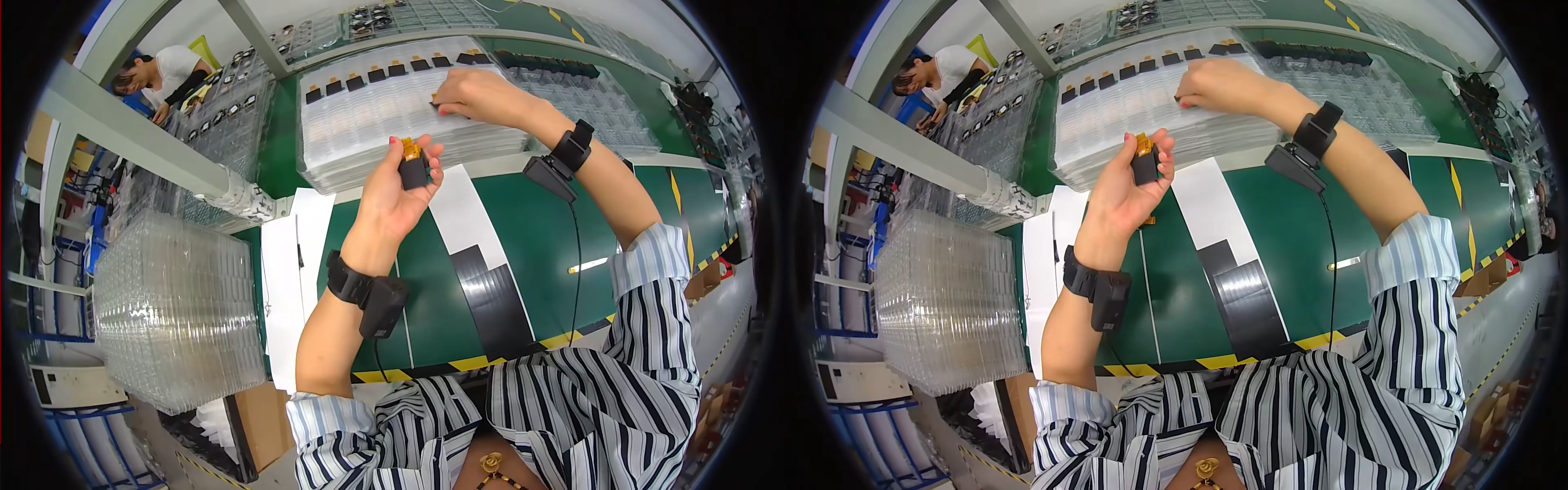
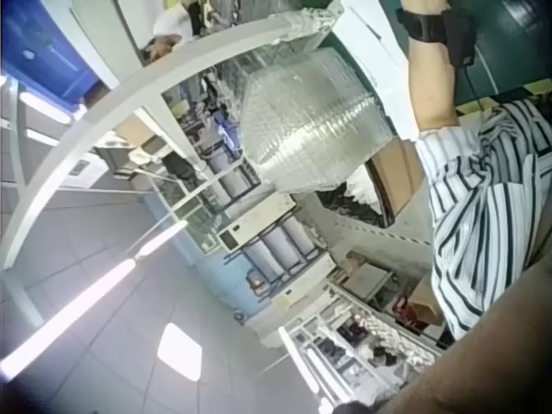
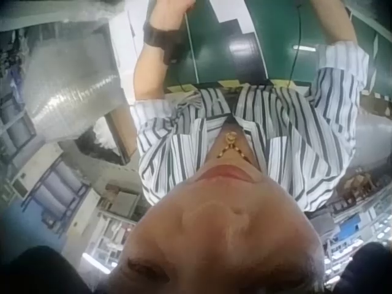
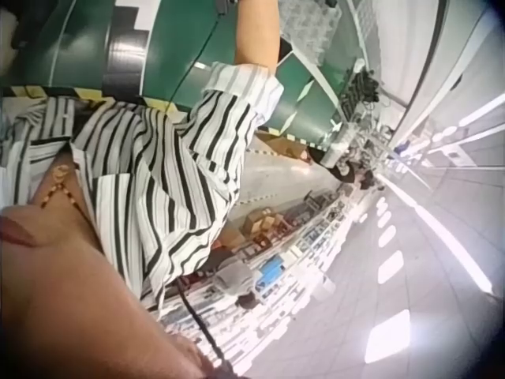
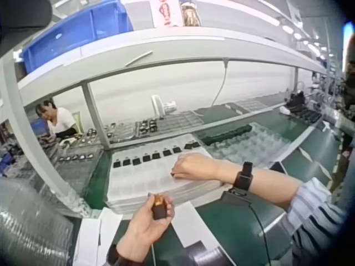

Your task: The person picks up a stack of screens, places them into a tray, and then transfers individual components from a larger tray onto a stack. Finally, the person handles individual components one at a time before removing a protective sheet from a stack of trays.

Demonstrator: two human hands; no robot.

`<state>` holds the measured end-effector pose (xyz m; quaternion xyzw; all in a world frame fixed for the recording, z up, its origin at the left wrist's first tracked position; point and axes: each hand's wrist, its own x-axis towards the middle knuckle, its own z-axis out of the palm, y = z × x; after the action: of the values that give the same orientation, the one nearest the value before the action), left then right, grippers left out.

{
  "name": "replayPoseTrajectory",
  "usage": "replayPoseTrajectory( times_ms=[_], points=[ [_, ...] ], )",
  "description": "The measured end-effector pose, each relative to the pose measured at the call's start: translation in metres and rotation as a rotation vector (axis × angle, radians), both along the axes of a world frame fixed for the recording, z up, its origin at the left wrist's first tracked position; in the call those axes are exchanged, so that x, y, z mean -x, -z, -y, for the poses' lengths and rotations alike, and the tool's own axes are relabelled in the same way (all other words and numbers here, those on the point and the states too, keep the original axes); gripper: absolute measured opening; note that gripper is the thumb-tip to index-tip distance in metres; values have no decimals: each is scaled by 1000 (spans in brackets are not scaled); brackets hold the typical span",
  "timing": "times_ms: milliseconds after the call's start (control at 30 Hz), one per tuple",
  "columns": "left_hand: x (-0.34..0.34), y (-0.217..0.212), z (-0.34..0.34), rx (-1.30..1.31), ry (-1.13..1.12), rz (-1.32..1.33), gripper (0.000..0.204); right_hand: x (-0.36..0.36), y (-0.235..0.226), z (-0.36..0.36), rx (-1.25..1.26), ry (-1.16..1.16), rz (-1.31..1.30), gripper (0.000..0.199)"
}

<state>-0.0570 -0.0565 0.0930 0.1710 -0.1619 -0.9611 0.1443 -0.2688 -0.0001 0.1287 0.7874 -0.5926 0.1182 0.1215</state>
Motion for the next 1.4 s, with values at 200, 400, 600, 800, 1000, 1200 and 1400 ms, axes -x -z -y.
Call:
replayPoseTrajectory(
  times_ms=[200,400,600,800,1000,1200,1400],
  points=[
    [-12,14,-34,-67,10,177,33,10,-2,-26,119,85,-24,20],
    [-13,36,-81,-97,227,199,31,21,2,-30,10,67,65,23],
    [-18,36,-86,-22,236,265,34,36,-12,-43,200,123,-88,23],
    [-12,40,-81,-37,259,218,34,46,10,-51,161,40,-52,19],
    [-4,21,-78,-123,153,255,34,54,0,-61,106,145,-84,22],
    [-2,43,-57,-105,166,91,38,60,12,-77,197,90,-44,20],
    [6,33,-57,-142,115,143,43,65,15,-78,191,98,-49,23]
  ],
)
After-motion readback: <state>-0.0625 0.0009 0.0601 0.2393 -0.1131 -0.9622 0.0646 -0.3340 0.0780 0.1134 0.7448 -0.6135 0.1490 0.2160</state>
